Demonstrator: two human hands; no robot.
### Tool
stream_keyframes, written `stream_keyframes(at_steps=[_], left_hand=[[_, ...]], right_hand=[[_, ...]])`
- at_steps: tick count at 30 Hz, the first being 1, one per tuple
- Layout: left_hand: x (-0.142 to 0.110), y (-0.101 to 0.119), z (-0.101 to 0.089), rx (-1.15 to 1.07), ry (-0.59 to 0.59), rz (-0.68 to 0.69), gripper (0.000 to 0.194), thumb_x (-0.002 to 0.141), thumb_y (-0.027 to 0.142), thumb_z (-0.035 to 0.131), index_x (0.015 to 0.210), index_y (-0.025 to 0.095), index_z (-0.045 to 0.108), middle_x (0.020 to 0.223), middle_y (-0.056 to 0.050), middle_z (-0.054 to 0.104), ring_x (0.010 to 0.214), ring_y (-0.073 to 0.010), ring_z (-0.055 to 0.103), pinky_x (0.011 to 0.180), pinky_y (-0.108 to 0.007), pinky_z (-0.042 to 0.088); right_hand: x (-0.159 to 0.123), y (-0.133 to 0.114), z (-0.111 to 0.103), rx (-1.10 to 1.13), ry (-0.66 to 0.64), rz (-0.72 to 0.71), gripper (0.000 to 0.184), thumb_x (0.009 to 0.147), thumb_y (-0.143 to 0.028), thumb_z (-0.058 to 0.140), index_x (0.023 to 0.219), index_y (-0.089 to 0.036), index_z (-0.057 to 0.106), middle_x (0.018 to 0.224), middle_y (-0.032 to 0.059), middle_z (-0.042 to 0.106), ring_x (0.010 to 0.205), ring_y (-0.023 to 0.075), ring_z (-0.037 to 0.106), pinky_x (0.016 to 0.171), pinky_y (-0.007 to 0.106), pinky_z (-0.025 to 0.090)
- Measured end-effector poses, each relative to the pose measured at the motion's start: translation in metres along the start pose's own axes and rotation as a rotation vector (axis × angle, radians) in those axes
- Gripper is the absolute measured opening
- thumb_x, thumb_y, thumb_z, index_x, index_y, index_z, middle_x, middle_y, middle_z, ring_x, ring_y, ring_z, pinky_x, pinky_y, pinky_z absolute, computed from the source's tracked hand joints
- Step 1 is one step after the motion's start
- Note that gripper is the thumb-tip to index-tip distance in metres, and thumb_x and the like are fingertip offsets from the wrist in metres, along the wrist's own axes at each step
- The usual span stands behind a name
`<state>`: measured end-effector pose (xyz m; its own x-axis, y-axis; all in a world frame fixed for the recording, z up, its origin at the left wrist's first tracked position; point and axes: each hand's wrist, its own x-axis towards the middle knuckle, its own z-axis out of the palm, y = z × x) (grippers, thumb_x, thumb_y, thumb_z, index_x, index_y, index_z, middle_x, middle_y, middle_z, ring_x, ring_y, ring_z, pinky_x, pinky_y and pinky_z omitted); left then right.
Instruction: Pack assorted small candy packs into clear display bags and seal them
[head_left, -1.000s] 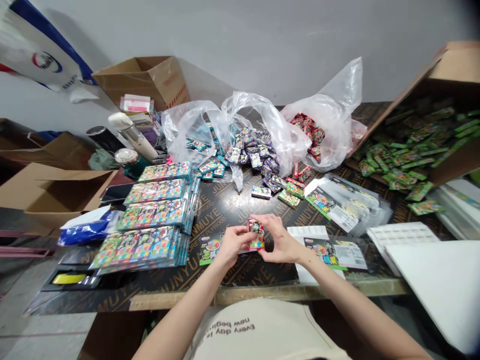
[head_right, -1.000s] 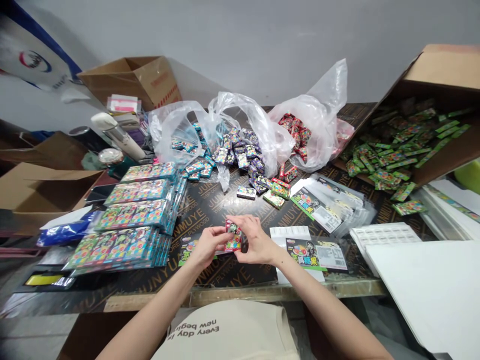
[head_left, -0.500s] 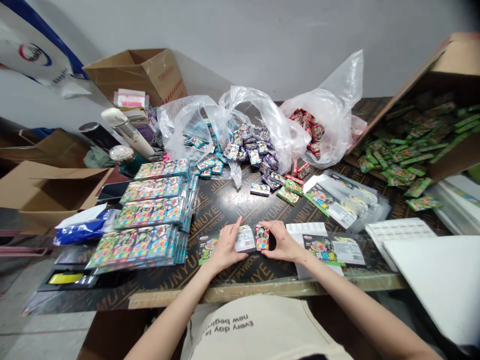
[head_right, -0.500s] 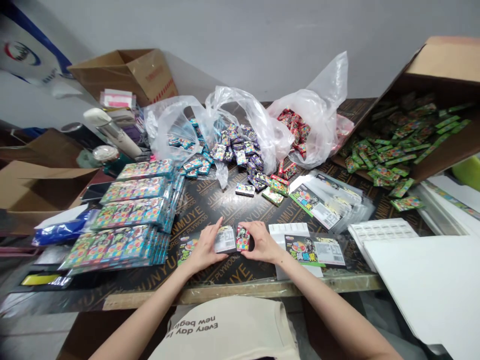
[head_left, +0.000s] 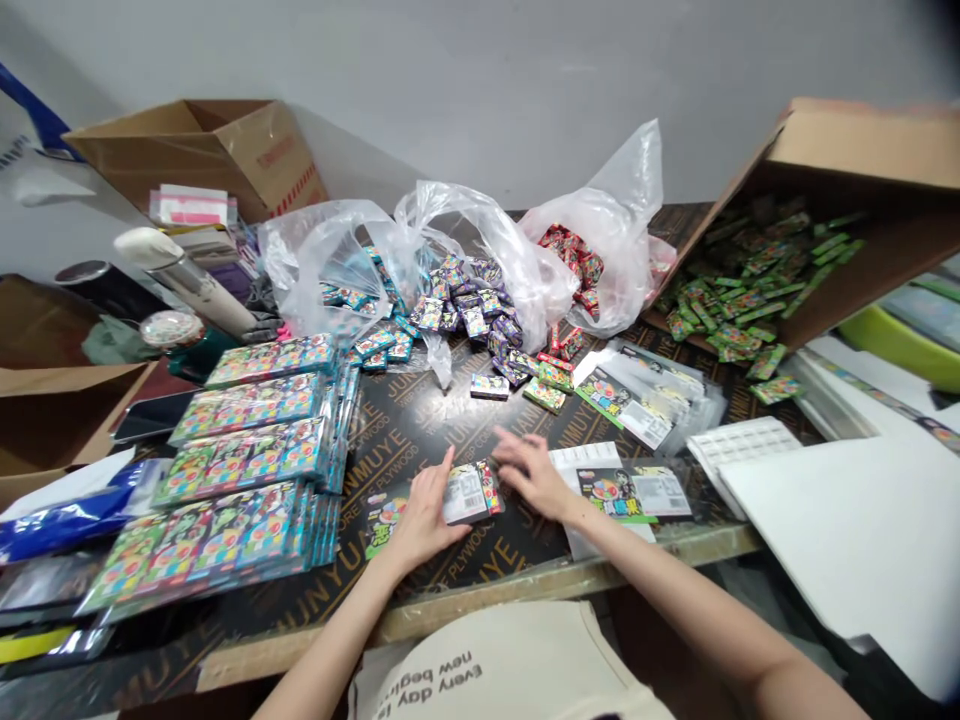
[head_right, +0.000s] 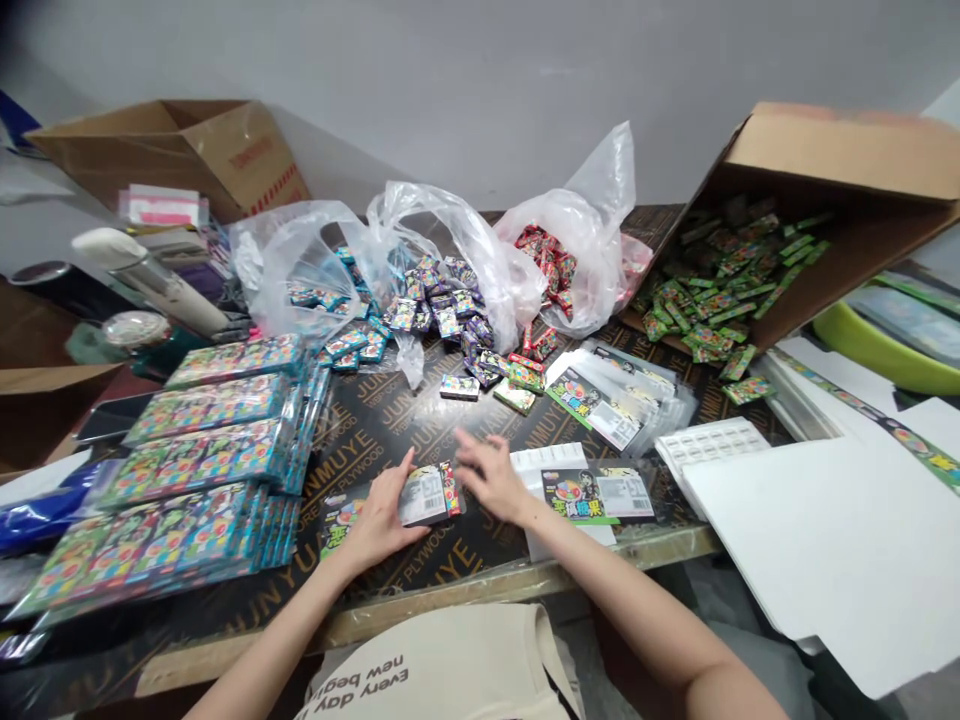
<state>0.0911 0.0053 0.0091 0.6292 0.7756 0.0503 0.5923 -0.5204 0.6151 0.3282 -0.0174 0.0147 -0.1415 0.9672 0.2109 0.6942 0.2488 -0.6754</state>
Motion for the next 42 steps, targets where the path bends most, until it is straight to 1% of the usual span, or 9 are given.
stream_keyframes(at_steps=[2,4,10,15,18,22,29,38,42], left_hand=[[0.0,0.003,-0.003,0.032,-0.013,-0.004,0.105,0.062,0.026,0.067,0.14,0.024,-0.003,0.124,-0.011,0.042,0.113,-0.0283,0.039,0.097,-0.046,0.03],[0.002,0.009,-0.006,0.101,-0.049,0.021,0.1,0.063,0.024,0.065,0.14,0.027,0.001,0.125,-0.011,0.041,0.114,-0.0281,0.038,0.098,-0.046,0.028],[0.022,0.034,-0.013,0.32,-0.248,0.138,0.091,0.056,0.014,0.068,0.133,0.038,0.027,0.139,-0.01,0.026,0.116,-0.0349,0.035,0.091,-0.052,0.032],[0.034,0.039,-0.013,0.373,-0.316,0.167,0.061,0.055,0.017,0.071,0.112,0.028,0.05,0.132,-0.013,0.034,0.112,-0.0363,0.037,0.083,-0.05,0.039],[0.033,0.038,-0.014,0.39,-0.316,0.177,0.052,0.058,0.019,0.069,0.106,0.025,0.052,0.131,-0.013,0.034,0.112,-0.0351,0.038,0.083,-0.049,0.039],[0.03,0.036,-0.014,0.343,-0.295,0.161,0.062,0.058,0.018,0.068,0.115,0.028,0.047,0.135,-0.011,0.031,0.116,-0.0346,0.034,0.089,-0.05,0.034],[0.023,0.028,-0.004,0.124,-0.09,-0.046,0.103,0.054,0.015,0.064,0.139,0.027,0.007,0.118,-0.008,0.042,0.107,-0.026,0.041,0.093,-0.041,0.034],[0.014,0.015,0.011,-0.127,0.007,-0.038,0.11,0.053,0.013,0.064,0.14,0.023,-0.002,0.122,-0.009,0.043,0.112,-0.0266,0.04,0.098,-0.043,0.031],[0.015,0.015,0.01,-0.129,-0.013,-0.013,0.111,0.054,0.015,0.067,0.14,0.023,-0.003,0.127,-0.01,0.04,0.115,-0.0267,0.039,0.1,-0.044,0.029]], right_hand=[[0.014,0.024,-0.014,-0.172,0.297,0.205,0.053,0.084,-0.037,0.048,0.132,-0.022,0.034,0.108,0.0113,0.059,0.104,0.0273,0.049,0.089,0.047,0.03],[0.026,0.048,-0.028,-0.308,0.402,0.332,0.053,0.081,-0.038,0.05,0.129,-0.019,0.039,0.106,0.0142,0.056,0.102,0.0308,0.047,0.084,0.048,0.032],[0.042,0.062,-0.041,-0.283,0.135,0.235,0.035,0.083,-0.043,0.044,0.097,-0.016,0.062,0.085,0.0076,0.06,0.079,0.021,0.054,0.072,0.031,0.04],[0.06,0.057,-0.036,-0.212,-0.018,0.256,0.053,0.081,-0.056,0.04,0.059,-0.014,0.063,0.048,0.0005,0.05,0.05,0.0148,0.048,0.051,0.025,0.035],[0.06,0.056,-0.03,-0.209,-0.009,0.24,0.046,0.076,-0.055,0.049,0.091,-0.014,0.065,0.068,0.0041,0.06,0.065,0.0188,0.055,0.062,0.028,0.04],[0.045,0.049,-0.02,-0.28,0.056,0.098,0.089,0.059,-0.056,0.066,0.134,-0.022,0.032,0.119,0.0131,0.049,0.109,0.0301,0.045,0.088,0.043,0.034],[0.024,0.027,-0.006,-0.129,0.082,-0.075,0.079,0.061,-0.033,0.066,0.131,-0.018,0.034,0.114,0.0112,0.052,0.104,0.028,0.048,0.089,0.042,0.036],[0.005,0.005,-0.006,0.0,-0.352,-0.28,0.086,0.061,-0.038,0.073,0.134,-0.02,0.03,0.127,0.0108,0.047,0.114,0.0263,0.043,0.095,0.04,0.035],[0.009,0.009,-0.001,0.042,-0.401,-0.308,0.092,0.059,-0.045,0.073,0.135,-0.02,0.027,0.13,0.0115,0.045,0.119,0.0265,0.041,0.098,0.041,0.031]])
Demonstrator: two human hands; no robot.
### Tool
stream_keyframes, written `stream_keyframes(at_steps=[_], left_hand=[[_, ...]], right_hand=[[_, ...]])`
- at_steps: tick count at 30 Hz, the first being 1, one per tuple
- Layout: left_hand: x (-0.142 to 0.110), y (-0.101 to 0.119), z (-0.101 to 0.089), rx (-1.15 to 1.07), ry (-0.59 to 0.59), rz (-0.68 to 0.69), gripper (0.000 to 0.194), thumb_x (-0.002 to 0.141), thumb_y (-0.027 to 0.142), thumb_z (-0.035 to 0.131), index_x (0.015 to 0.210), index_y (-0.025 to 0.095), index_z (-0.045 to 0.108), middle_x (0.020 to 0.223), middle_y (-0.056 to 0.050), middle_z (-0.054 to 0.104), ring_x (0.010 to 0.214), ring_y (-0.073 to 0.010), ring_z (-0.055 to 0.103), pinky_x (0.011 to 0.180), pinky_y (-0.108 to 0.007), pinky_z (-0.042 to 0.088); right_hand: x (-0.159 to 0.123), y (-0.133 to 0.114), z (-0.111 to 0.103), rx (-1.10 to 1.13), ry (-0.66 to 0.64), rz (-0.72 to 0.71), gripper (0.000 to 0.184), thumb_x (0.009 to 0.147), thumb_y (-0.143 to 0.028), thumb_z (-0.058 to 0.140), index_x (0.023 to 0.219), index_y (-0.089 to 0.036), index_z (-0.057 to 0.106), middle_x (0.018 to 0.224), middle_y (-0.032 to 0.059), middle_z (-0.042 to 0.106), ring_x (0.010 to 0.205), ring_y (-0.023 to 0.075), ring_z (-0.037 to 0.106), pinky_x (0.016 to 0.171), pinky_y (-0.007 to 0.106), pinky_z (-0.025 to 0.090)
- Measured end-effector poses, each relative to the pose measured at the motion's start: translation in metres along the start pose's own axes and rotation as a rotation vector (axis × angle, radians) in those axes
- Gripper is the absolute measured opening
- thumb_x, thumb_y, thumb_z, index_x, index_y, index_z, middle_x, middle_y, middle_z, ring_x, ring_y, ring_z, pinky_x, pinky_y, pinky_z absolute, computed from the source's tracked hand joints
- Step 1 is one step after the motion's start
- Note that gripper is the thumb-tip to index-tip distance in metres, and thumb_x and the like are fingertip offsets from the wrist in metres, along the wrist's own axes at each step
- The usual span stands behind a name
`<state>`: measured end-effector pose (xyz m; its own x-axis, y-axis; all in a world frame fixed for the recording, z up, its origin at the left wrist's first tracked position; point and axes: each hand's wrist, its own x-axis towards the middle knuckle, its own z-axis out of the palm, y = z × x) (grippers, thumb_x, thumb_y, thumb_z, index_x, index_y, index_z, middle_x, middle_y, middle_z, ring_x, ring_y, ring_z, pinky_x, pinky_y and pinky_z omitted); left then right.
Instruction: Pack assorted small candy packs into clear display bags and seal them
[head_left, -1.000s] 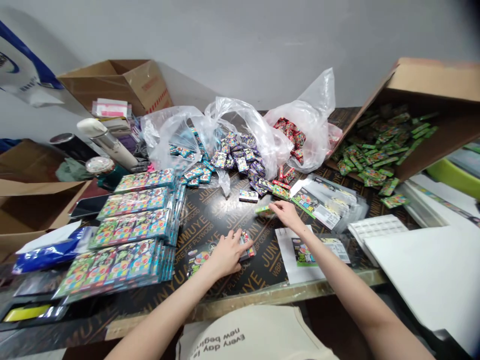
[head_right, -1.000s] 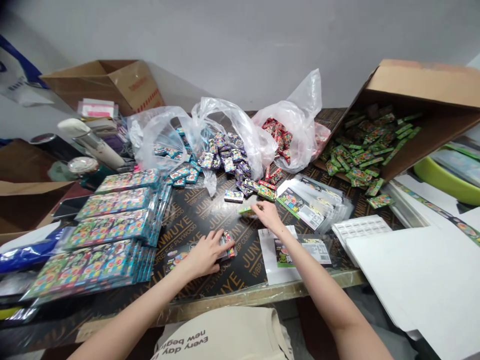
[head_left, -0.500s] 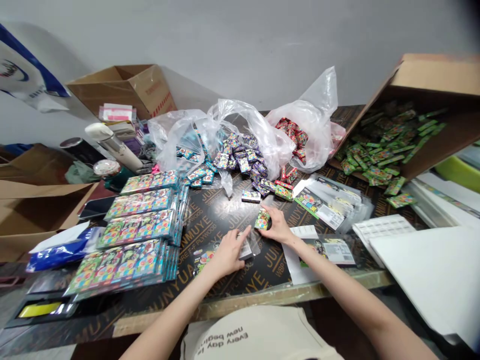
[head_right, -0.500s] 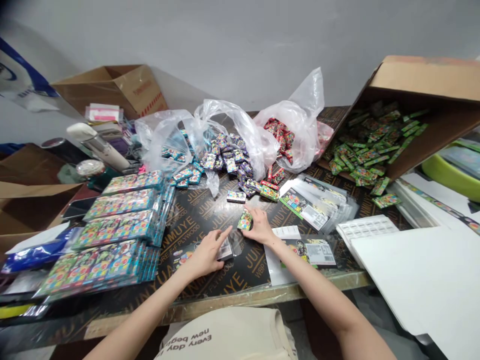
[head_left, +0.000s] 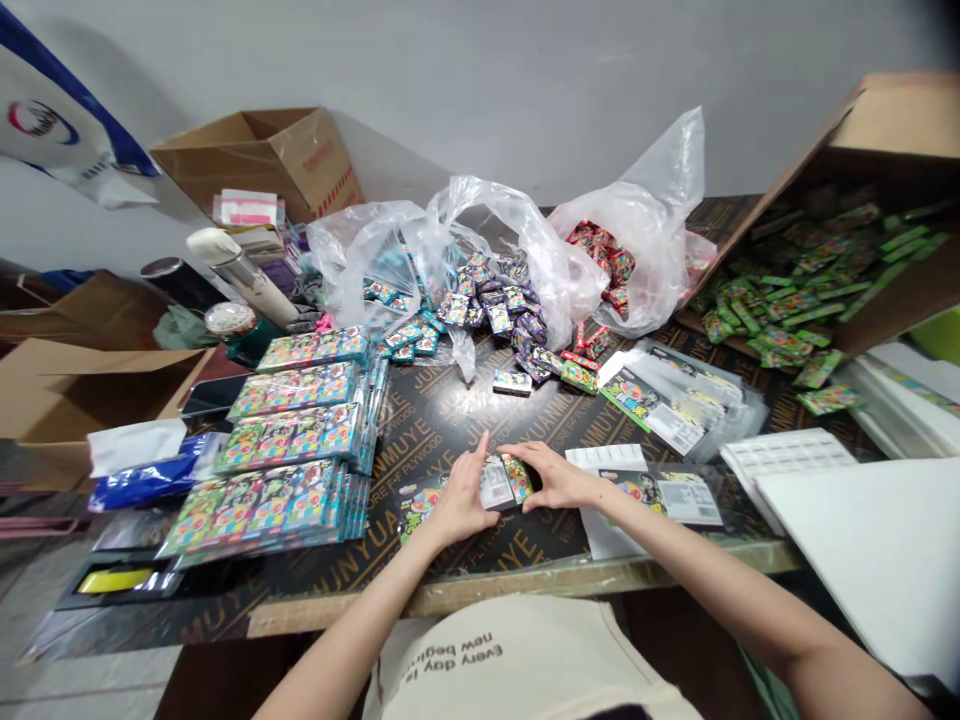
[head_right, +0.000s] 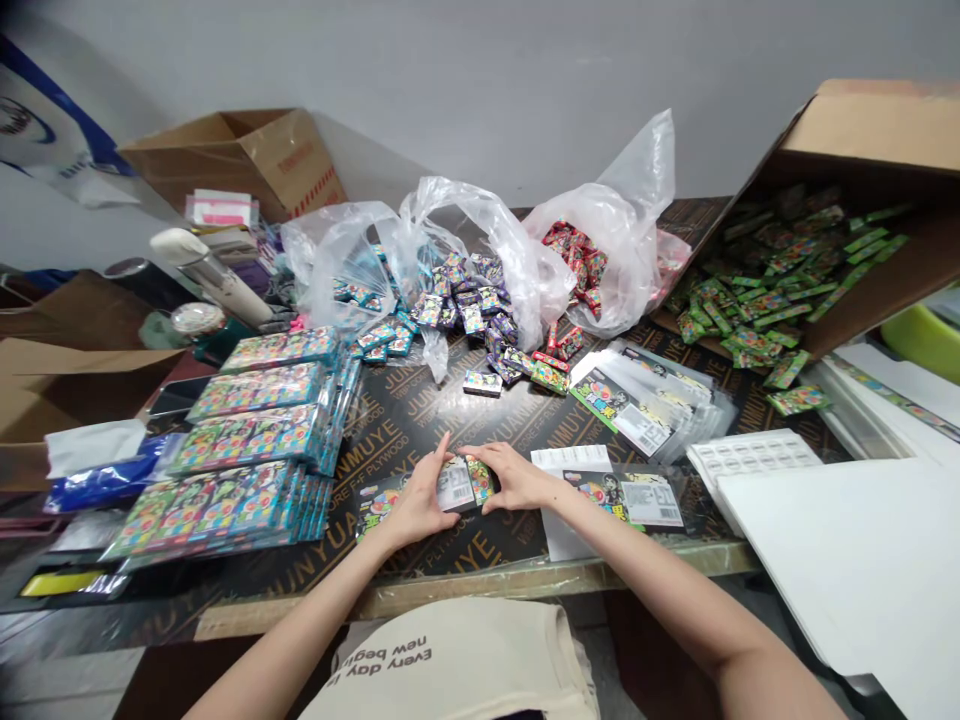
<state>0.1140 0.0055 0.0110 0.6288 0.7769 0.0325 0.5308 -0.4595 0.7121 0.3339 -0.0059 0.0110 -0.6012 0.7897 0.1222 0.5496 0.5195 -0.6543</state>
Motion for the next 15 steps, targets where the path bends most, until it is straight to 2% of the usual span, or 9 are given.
stream_keyframes(at_steps=[2,4,6,8,11,13,15], left_hand=[[-0.001,-0.001,-0.004,0.044,-0.006,0.009,0.111,0.055,0.022,0.069,0.14,0.025,-0.003,0.129,-0.01,0.039,0.117,-0.0277,0.038,0.102,-0.049,0.024],[-0.004,-0.004,-0.009,0.115,-0.006,-0.003,0.113,0.054,0.031,0.073,0.14,0.026,-0.001,0.129,-0.01,0.039,0.118,-0.0295,0.036,0.102,-0.053,0.019],[-0.009,-0.008,-0.013,0.178,0.007,-0.032,0.115,0.052,0.036,0.075,0.14,0.025,0.003,0.127,-0.01,0.04,0.116,-0.0303,0.037,0.1,-0.053,0.021],[-0.013,-0.012,-0.014,0.201,0.022,-0.044,0.112,0.053,0.035,0.075,0.14,0.024,0.004,0.124,-0.01,0.042,0.113,-0.0295,0.038,0.097,-0.048,0.028],[-0.016,-0.012,-0.014,0.181,0.041,-0.033,0.108,0.056,0.031,0.073,0.14,0.023,0.006,0.12,-0.01,0.045,0.11,-0.0284,0.041,0.093,-0.044,0.032],[-0.015,-0.005,-0.016,0.157,0.107,-0.06,0.105,0.056,0.029,0.072,0.14,0.024,0.009,0.116,-0.009,0.047,0.107,-0.0281,0.043,0.092,-0.044,0.033],[-0.012,0.008,-0.021,0.109,0.263,-0.124,0.102,0.057,0.029,0.072,0.139,0.025,0.013,0.113,-0.008,0.048,0.105,-0.0273,0.044,0.092,-0.043,0.034]], right_hand=[[0.0,-0.003,0.006,-0.034,0.08,0.04,0.095,0.06,-0.048,0.072,0.137,-0.021,0.024,0.133,0.0124,0.043,0.121,0.0276,0.039,0.1,0.045,0.026],[-0.003,-0.012,0.016,-0.073,0.266,0.193,0.091,0.065,-0.046,0.069,0.138,-0.022,0.02,0.129,0.0125,0.047,0.121,0.0283,0.04,0.099,0.048,0.025],[-0.007,-0.026,0.029,-0.064,0.409,0.347,0.085,0.073,-0.041,0.063,0.139,-0.023,0.014,0.12,0.0108,0.056,0.118,0.0269,0.043,0.096,0.049,0.027],[-0.01,-0.04,0.042,-0.029,0.4,0.364,0.078,0.078,-0.035,0.057,0.14,-0.024,0.01,0.116,0.0086,0.059,0.116,0.024,0.046,0.096,0.048,0.028],[-0.01,-0.052,0.052,0.032,0.327,0.285,0.063,0.083,-0.03,0.05,0.138,-0.027,0.02,0.121,0.0075,0.056,0.114,0.0217,0.048,0.1,0.049,0.023],[-0.007,-0.055,0.052,0.14,0.443,0.356,0.054,0.085,-0.031,0.046,0.135,-0.027,0.026,0.119,0.0081,0.057,0.114,0.0221,0.049,0.1,0.05,0.025],[-0.002,-0.057,0.049,0.337,0.657,0.478,0.051,0.087,-0.035,0.042,0.134,-0.026,0.026,0.119,0.0097,0.056,0.114,0.0222,0.049,0.096,0.047,0.034]])
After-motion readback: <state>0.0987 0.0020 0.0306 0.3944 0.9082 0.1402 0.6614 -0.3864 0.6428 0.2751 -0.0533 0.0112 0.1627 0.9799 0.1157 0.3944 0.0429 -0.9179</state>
